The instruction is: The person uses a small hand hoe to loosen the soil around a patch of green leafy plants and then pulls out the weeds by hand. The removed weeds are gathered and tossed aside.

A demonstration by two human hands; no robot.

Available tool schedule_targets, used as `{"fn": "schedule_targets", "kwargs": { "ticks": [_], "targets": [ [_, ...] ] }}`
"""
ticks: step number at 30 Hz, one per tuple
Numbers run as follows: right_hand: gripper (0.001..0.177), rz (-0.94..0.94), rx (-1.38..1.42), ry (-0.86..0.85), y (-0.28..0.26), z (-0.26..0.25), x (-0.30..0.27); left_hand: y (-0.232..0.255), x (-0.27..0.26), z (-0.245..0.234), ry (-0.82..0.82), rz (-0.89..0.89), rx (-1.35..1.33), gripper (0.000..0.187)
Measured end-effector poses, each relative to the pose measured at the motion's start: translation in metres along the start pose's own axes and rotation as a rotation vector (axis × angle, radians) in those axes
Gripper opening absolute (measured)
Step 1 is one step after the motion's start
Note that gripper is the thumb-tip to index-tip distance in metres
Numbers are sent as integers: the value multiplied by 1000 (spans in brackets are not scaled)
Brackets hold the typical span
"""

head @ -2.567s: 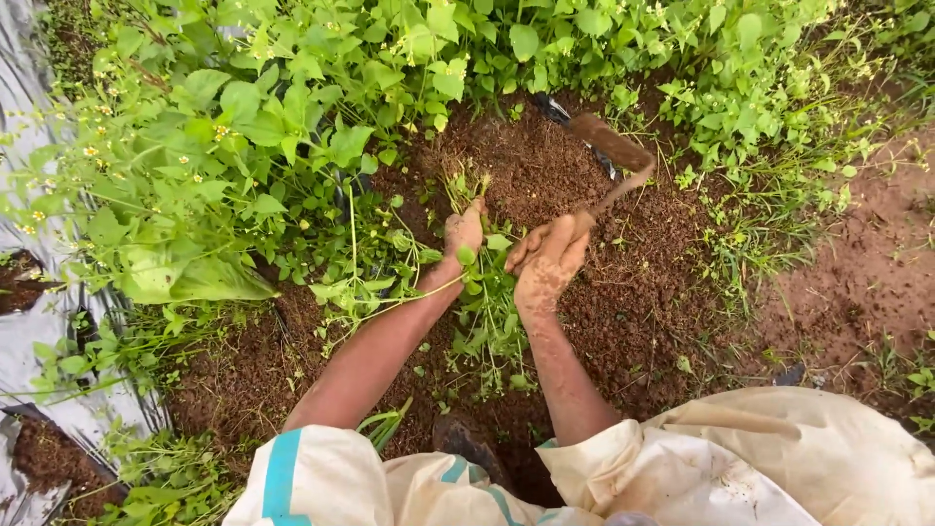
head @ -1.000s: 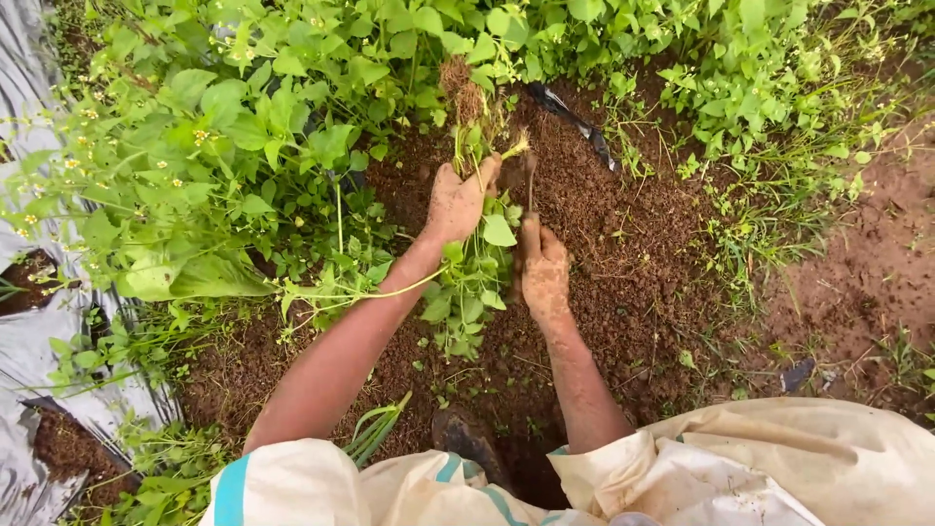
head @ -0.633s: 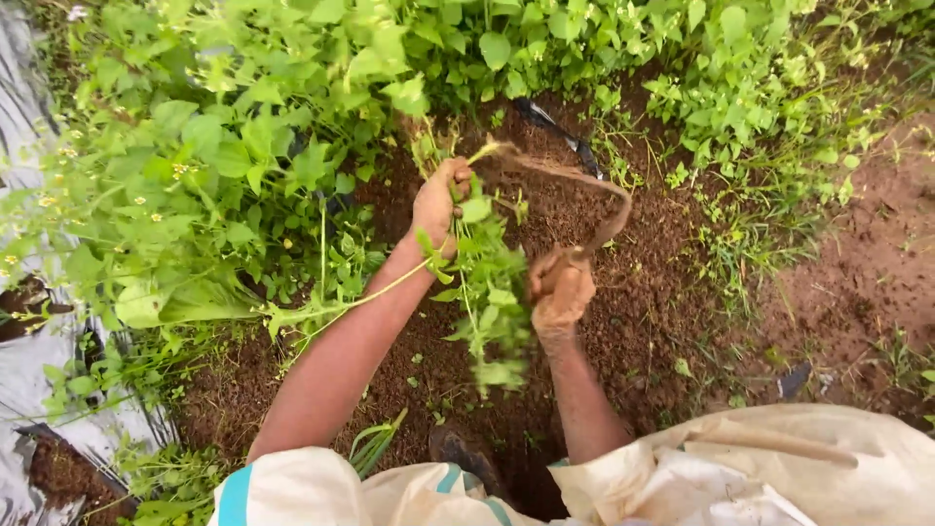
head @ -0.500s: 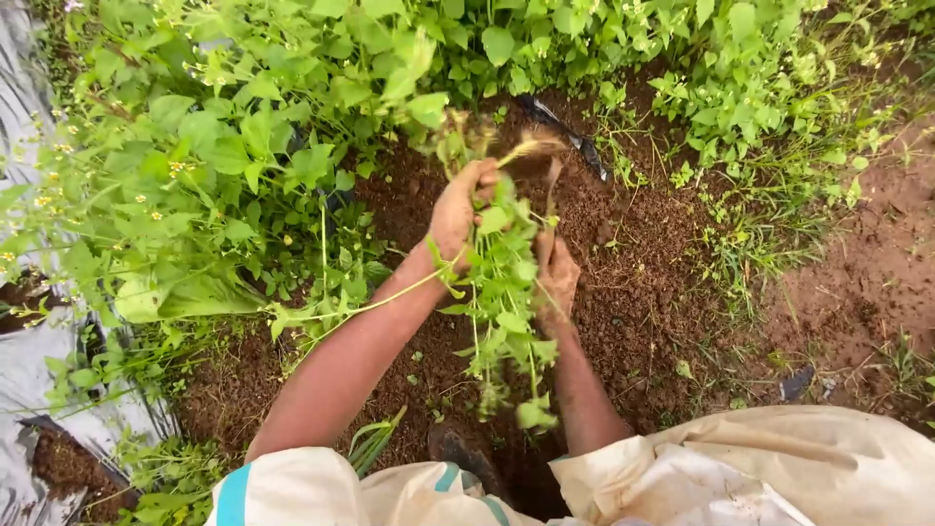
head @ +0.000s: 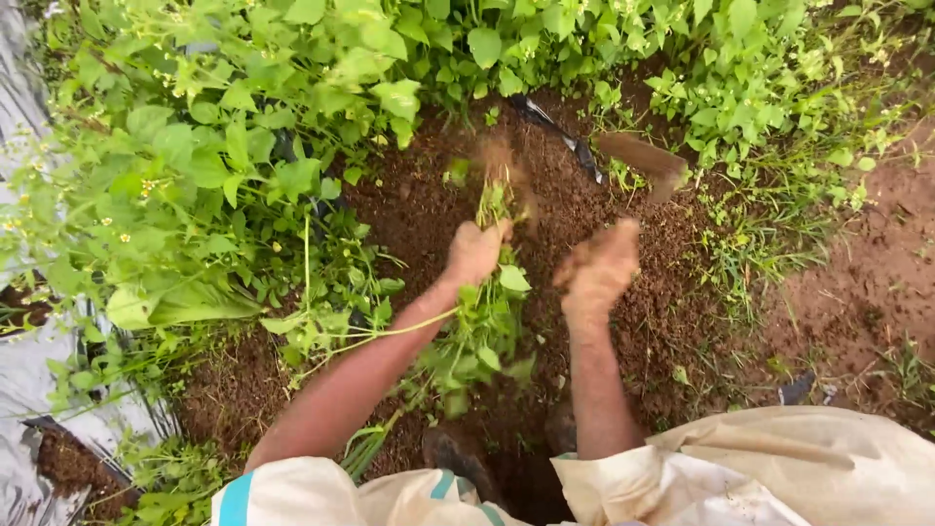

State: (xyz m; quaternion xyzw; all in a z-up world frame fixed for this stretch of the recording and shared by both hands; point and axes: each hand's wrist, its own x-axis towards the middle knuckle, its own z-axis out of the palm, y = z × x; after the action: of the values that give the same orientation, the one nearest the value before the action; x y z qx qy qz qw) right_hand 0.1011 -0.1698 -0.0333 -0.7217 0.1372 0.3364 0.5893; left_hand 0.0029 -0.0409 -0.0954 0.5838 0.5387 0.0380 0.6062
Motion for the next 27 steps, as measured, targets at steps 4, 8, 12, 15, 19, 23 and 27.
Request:
{"fn": "schedule_targets", "kwargs": {
  "ticks": [4,8,12,15,19,23,27],
  "targets": [
    [49,-325,590,248,9,-30,24,-10,-7,-2,59,65,-60,30],
    [50,-269,440,224,13,-50,48,29,-31,-12,46,98,-306,31],
    [72,-404,-363,538,12,-41,35,41,-37,3,-20,114,-303,33],
    [56,-877,-454,367,6,-34,41,40,-36,21,-198,47,-412,33],
    [28,-1414,-431,4,26,-44,60,28,-14,49,-512,13,-590,35],
    [25,-1286,-204,-65,11,-62,49,49,-50,43,-440,11,-555,46],
    [29,-1246,-177,-172,-16,-76,20,62,-74,29,-441,-6,-490,54]
  ]
}}
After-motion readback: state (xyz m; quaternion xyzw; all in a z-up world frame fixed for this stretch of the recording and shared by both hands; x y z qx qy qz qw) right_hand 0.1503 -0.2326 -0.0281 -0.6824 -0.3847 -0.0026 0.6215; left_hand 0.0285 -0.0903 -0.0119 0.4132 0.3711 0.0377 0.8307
